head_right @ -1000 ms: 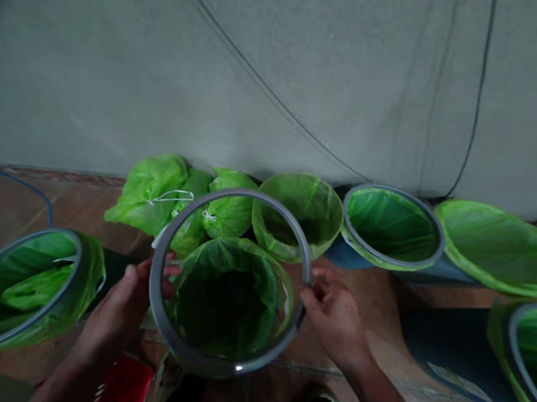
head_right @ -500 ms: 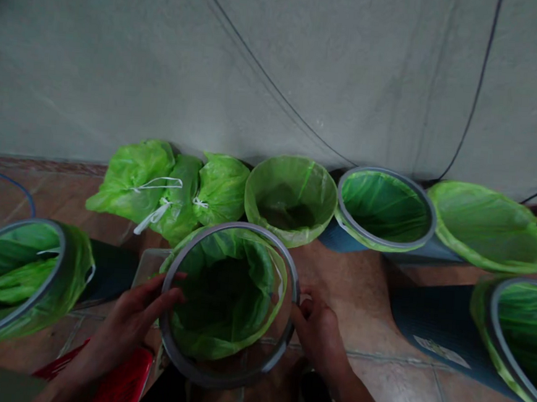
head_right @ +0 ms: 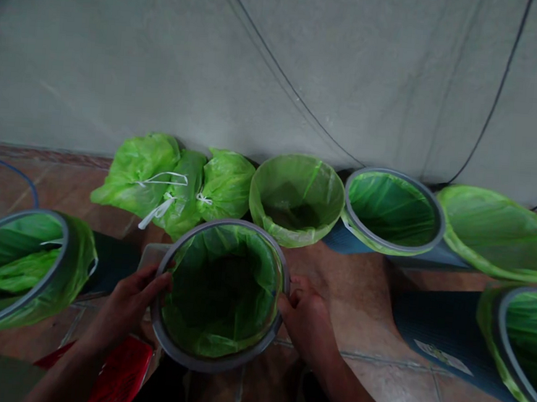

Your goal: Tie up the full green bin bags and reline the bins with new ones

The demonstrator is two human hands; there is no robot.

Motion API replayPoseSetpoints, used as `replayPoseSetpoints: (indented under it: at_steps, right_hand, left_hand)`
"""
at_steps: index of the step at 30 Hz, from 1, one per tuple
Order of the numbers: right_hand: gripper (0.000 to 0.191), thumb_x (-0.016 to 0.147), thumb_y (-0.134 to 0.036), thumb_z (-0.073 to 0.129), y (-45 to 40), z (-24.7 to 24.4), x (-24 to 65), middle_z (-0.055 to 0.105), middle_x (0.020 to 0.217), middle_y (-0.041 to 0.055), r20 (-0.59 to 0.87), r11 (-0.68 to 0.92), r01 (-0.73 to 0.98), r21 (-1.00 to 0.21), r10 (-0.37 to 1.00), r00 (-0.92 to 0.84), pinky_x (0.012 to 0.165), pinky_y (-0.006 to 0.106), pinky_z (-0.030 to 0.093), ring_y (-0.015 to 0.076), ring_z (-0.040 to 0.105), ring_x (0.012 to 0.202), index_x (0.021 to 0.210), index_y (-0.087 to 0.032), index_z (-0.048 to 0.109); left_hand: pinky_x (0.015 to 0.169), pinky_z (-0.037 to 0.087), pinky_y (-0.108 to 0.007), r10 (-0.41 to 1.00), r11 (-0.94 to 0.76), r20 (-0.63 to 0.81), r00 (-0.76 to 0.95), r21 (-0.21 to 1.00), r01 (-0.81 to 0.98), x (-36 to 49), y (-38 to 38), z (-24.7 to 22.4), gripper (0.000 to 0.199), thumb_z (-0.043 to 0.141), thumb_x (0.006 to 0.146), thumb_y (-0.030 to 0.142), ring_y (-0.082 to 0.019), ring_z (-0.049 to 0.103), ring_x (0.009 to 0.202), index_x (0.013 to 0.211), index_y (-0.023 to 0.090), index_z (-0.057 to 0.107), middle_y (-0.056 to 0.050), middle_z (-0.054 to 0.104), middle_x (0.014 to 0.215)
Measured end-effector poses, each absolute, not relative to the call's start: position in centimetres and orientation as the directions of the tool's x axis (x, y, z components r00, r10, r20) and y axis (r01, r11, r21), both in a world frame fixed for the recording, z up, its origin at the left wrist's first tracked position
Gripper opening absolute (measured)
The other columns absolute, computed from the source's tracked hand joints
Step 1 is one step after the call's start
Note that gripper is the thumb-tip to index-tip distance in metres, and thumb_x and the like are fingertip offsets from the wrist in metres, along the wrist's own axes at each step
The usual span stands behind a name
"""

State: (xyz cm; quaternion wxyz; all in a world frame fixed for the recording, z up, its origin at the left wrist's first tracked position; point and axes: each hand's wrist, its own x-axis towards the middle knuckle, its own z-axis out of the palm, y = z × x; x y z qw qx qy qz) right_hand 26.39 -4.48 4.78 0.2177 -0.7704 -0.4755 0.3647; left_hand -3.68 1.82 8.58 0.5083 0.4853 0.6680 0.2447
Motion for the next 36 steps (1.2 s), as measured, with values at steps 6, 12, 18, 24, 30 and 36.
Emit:
replayPoseSetpoints:
  at_steps: [6, 12, 18, 24, 30, 36]
  right_hand:
    - [0.04, 0.081, -0.036, 0.056, -4.4, 4.0, 25.5, 0.06, 0.052, -0.0039, -0.279, -0.373, 0.632, -0.68, 0.928, 0.247, 0.057, 0.031, 0.045, 0.0198, 0.06, 0.05, 0.116, -0.018, 0.057]
    - [0.05, 0.084, -0.036, 0.052, -4.5, 3.4, 24.9, 0.06, 0.053, -0.0032, -0.269, -0.33, 0.657, -0.678, 0.943, 0.196, 0.054, 0.03, 0.043, 0.0199, 0.061, 0.05, 0.128, -0.014, 0.052]
    - [0.053, 0.086, -0.038, 0.051, -4.5, 3.5, 24.7, 0.058, 0.053, -0.0049, -0.27, -0.32, 0.667, -0.673, 0.946, 0.181, 0.053, 0.029, 0.042, 0.0191, 0.059, 0.049, 0.133, -0.014, 0.048]
    - [0.053, 0.088, -0.04, 0.049, -4.3, 3.1, 24.8, 0.062, 0.056, -0.0023, -0.266, -0.304, 0.681, -0.667, 0.95, 0.163, 0.056, 0.031, 0.045, 0.0214, 0.063, 0.053, 0.134, -0.014, 0.049]
    - [0.05, 0.088, -0.04, 0.048, -4.2, 2.8, 24.6, 0.061, 0.056, -0.0013, -0.248, -0.292, 0.689, -0.663, 0.954, 0.167, 0.056, 0.032, 0.045, 0.022, 0.062, 0.052, 0.133, -0.016, 0.051]
    - [0.04, 0.085, -0.041, 0.051, -4.1, 2.6, 25.0, 0.062, 0.059, -0.0029, -0.352, -0.369, 0.622, -0.69, 0.923, 0.157, 0.057, 0.03, 0.045, 0.0202, 0.063, 0.057, 0.117, -0.019, 0.058]
  left_hand:
    - [0.068, 0.052, -0.026, 0.907, 0.399, -0.416, -0.068, 0.795, 0.457, -4.9, 2.0, 7.3, 0.049, 0.066, 0.074, 0.056, -0.02, 0.067, 0.078, 0.103, 0.017, 0.066, -0.003, 0.072, 0.082]
    - [0.074, 0.055, -0.029, 0.927, 0.345, -0.368, -0.072, 0.76, 0.551, -6.2, 2.2, 5.2, 0.059, 0.062, 0.078, 0.059, -0.024, 0.07, 0.088, 0.118, 0.016, 0.064, -0.008, 0.075, 0.101]
    - [0.066, 0.053, -0.026, 0.935, 0.307, -0.344, -0.08, 0.68, 0.666, -6.2, 2.4, 5.3, 0.054, 0.055, 0.083, 0.056, -0.022, 0.071, 0.078, 0.12, 0.019, 0.065, -0.004, 0.076, 0.092]
    - [0.063, 0.05, -0.026, 0.947, 0.286, -0.292, -0.135, 0.567, 0.772, -5.9, 2.4, 5.4, 0.047, 0.053, 0.083, 0.053, -0.02, 0.068, 0.067, 0.112, 0.021, 0.071, -0.004, 0.076, 0.084]
    - [0.066, 0.05, -0.026, 0.963, 0.26, -0.201, -0.179, 0.517, 0.816, -5.9, 2.8, 4.5, 0.043, 0.056, 0.081, 0.052, -0.022, 0.069, 0.076, 0.108, 0.024, 0.074, -0.004, 0.075, 0.081]
    - [0.063, 0.051, -0.028, 0.926, 0.376, -0.28, -0.253, 0.619, 0.69, -5.7, 2.8, 4.2, 0.051, 0.063, 0.076, 0.056, -0.021, 0.068, 0.07, 0.108, 0.018, 0.075, -0.005, 0.076, 0.083]
